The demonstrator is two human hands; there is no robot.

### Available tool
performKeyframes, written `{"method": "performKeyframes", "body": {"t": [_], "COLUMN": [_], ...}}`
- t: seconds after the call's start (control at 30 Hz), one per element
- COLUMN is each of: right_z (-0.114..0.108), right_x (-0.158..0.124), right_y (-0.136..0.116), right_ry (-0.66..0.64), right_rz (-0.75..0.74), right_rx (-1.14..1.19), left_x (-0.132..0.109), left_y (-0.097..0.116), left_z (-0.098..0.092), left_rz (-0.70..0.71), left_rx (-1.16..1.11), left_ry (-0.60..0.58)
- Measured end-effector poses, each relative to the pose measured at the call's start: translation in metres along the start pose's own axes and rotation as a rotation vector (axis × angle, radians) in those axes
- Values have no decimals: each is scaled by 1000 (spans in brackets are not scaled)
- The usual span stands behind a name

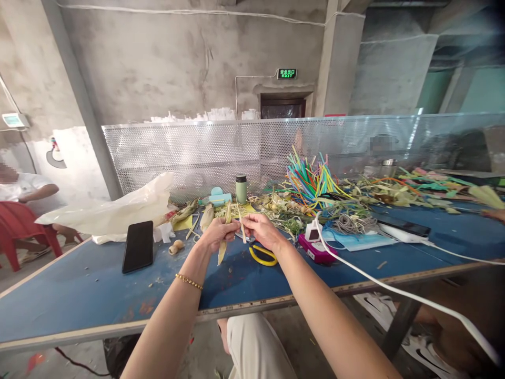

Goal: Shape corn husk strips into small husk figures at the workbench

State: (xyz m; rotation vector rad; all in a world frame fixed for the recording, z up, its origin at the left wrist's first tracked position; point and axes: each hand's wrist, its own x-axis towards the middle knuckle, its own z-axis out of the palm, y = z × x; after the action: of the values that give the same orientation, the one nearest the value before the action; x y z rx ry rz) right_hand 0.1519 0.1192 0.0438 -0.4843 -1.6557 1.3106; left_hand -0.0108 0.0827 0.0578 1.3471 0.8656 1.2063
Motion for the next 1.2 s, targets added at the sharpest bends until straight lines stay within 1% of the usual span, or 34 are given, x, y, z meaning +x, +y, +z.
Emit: {"method": "performKeyframes", "body": {"t": [0.1,0.2,0.27,0.4,0.5,0.57,0.63,0.73,0.8,0.9,0.97,1.07,1.2], "right_z": [2,4,6,9,10,9,9,9,10,12,13,14,14], "right_x": [1,2,3,6,7,7,7,7,5,3,2,2,2], "right_y": [1,3,5,9,11,12,11,10,9,7,7,6,4], "right_ry": [26,64,112,196,219,213,199,188,182,196,208,212,184], "right_rz": [3,3,-24,-109,-199,-208,-179,-187,-234,-302,-326,-336,-301], "right_rx": [8,-34,-104,-325,-474,-496,-453,-455,-564,-751,-829,-872,-789], "left_x": [0,2,5,11,12,12,11,12,15,18,19,16,12], "left_y": [-1,-3,-5,-9,-9,-8,-7,-8,-10,-14,-15,-13,-9], "left_z": [1,2,1,-4,-6,-6,-4,-5,-6,-9,-10,-7,-3], "left_rz": [21,38,60,102,98,108,137,172,174,173,170,160,134], "left_rx": [-13,3,6,-26,-8,24,64,118,168,250,272,252,110], "left_ry": [5,43,95,253,306,317,321,285,273,300,307,290,260]}}
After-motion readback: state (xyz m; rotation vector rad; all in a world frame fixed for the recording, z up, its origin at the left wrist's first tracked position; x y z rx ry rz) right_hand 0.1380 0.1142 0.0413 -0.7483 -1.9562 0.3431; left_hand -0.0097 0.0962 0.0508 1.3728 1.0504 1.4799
